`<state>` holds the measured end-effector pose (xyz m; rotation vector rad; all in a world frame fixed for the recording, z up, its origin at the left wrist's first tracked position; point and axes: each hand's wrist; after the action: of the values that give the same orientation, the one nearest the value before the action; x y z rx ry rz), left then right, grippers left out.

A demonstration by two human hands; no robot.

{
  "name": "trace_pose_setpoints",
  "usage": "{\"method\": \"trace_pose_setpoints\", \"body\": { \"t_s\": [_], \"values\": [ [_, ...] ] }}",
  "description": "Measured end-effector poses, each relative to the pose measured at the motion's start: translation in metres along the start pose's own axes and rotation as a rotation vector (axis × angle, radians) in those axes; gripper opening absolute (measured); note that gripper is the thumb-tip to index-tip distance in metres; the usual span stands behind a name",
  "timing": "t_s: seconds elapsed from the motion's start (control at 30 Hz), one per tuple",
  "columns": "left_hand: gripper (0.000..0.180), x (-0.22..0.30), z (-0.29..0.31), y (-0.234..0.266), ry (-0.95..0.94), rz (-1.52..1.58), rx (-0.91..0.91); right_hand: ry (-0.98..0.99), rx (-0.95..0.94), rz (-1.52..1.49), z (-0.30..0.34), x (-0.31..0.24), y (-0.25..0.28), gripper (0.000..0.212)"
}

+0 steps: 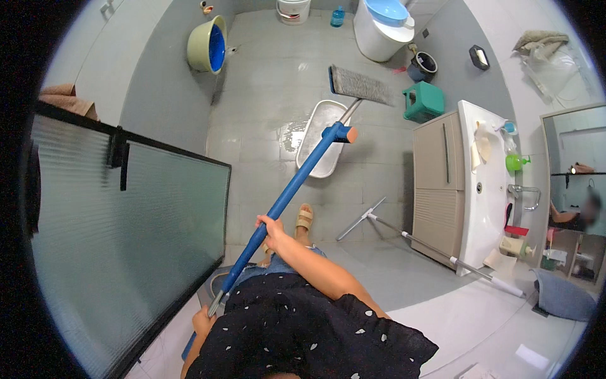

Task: The person retrieves a mop head from a cabinet and attaches it to a mop handle. They align the mop head with the handle's frame and press it into place, securing the fabric pad onto the mop base.

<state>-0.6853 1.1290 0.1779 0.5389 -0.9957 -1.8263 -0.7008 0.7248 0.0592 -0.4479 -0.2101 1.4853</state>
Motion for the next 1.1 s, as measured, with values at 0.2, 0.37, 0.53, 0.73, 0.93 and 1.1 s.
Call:
{"method": "trace_pose_setpoints", "body": {
  "t_s": [0.2,0.37,0.53,0.73,0.93,1.1],
  "values": [
    [0.006,0.018,0.007,0.005,0.047,0.056,-0.051,0.235,-0.287,-0.333,-0.021,-0.159,-0.015,0.020],
    [0.018,0.013,-0.030,-0.023,0.031,-0.004,-0.100,0.380,0.042,0.049,-0.048,-0.159,-0.025,0.020],
    [0.054,-0.014,-0.079,-0.064,0.004,-0.001,-0.266,0.380,-0.213,0.058,-0.032,-0.114,-0.007,0.026],
    [0.050,0.215,-0.190,0.103,-0.269,0.688,-0.056,0.232,-0.370,-0.023,0.008,-0.075,-0.014,0.026],
    [0.092,0.413,-0.285,0.139,-0.420,0.712,-0.123,0.166,-0.378,-0.142,0.025,-0.051,-0.026,0.026],
    [0.068,0.449,-0.354,0.094,-0.265,0.582,-0.635,0.085,-0.456,-0.005,0.044,-0.059,-0.020,0.049]
  ]
}}
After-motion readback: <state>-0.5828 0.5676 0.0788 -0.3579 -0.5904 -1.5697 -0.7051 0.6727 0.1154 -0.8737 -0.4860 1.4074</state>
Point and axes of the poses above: each hand's wrist, its own z-axis away from the middle knuckle, its own y-axis out of the back of the hand, x = y × z, and after that the axes turned 6 degrees about -z, right-handed
